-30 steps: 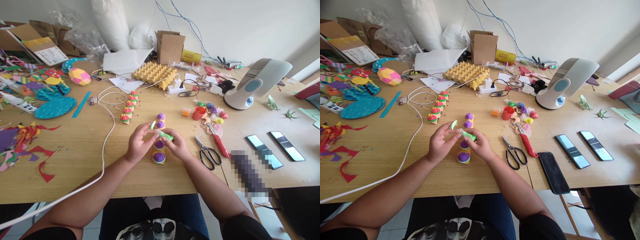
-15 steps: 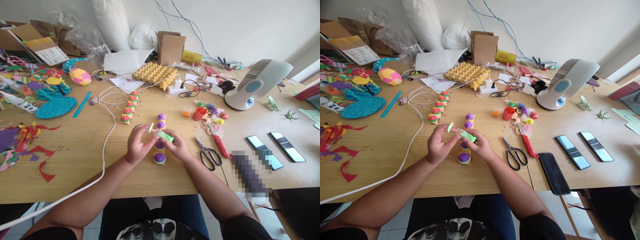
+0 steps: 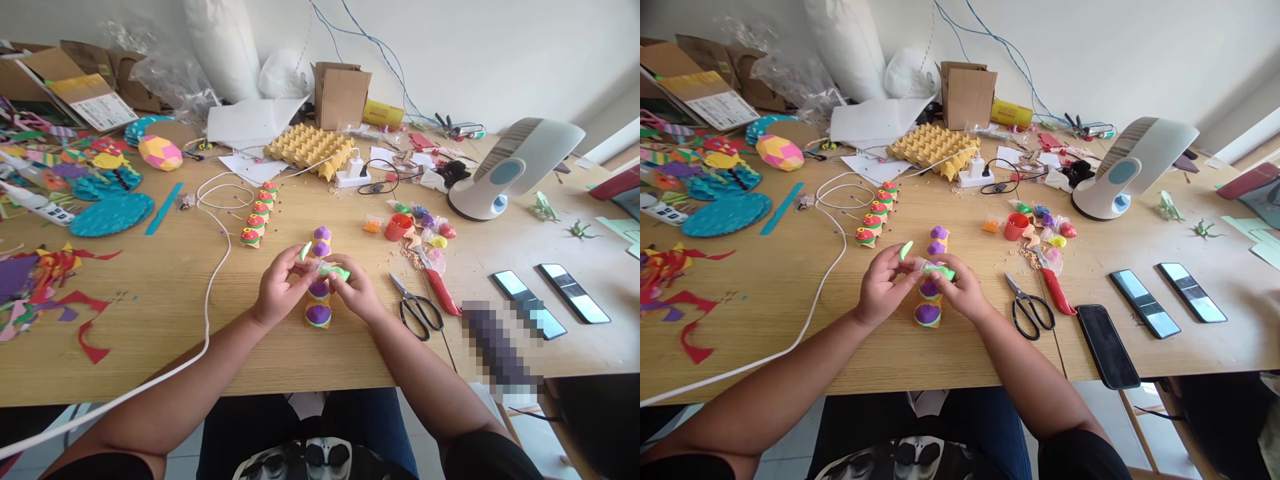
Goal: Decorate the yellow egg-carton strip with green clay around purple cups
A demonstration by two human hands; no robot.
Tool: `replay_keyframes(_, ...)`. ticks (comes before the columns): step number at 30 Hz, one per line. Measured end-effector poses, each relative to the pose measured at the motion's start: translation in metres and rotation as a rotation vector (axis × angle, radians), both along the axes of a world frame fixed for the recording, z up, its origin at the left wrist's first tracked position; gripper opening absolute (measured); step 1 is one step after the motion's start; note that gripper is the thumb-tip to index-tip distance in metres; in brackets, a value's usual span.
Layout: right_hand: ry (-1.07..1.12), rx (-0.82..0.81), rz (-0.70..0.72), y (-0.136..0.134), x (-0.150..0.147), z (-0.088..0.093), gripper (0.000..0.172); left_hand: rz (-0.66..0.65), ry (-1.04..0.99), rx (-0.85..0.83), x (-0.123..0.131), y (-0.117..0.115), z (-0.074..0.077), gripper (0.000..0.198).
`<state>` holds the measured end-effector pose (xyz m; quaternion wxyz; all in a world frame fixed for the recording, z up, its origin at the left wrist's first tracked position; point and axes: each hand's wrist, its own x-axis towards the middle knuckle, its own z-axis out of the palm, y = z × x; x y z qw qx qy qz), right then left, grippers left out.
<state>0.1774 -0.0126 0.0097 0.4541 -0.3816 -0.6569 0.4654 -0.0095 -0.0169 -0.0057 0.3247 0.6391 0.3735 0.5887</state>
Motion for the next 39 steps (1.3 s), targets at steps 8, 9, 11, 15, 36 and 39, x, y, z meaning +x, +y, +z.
replay_keyframes(8, -0.109, 0.166, -0.074, 0.001, 0.000, 0.006, 0.024, 0.046, -0.069, -0.049, 0.002, 0.001, 0.003, 0.052)
replay_keyframes(9, -0.102, 0.149, -0.070, 0.002, 0.000, 0.005, 0.024, 0.044, -0.091, -0.060, 0.002, 0.002, 0.003, 0.051)
replay_keyframes(11, -0.080, 0.104, -0.063, 0.002, 0.000, 0.004, 0.025, 0.037, -0.135, -0.078, 0.003, 0.002, 0.003, 0.048)
replay_keyframes(15, -0.033, -0.002, -0.025, 0.002, 0.001, 0.005, 0.029, 0.001, -0.169, -0.097, 0.004, 0.004, 0.006, 0.046)
replay_keyframes(36, 0.111, 0.056, -0.119, 0.000, -0.001, 0.001, 0.028, -0.148, -0.070, -0.134, 0.006, -0.001, 0.005, 0.054)
replay_keyframes(39, 0.108, 0.047, -0.117, -0.001, -0.001, 0.001, 0.028, -0.159, -0.092, -0.170, 0.007, -0.001, 0.008, 0.052)
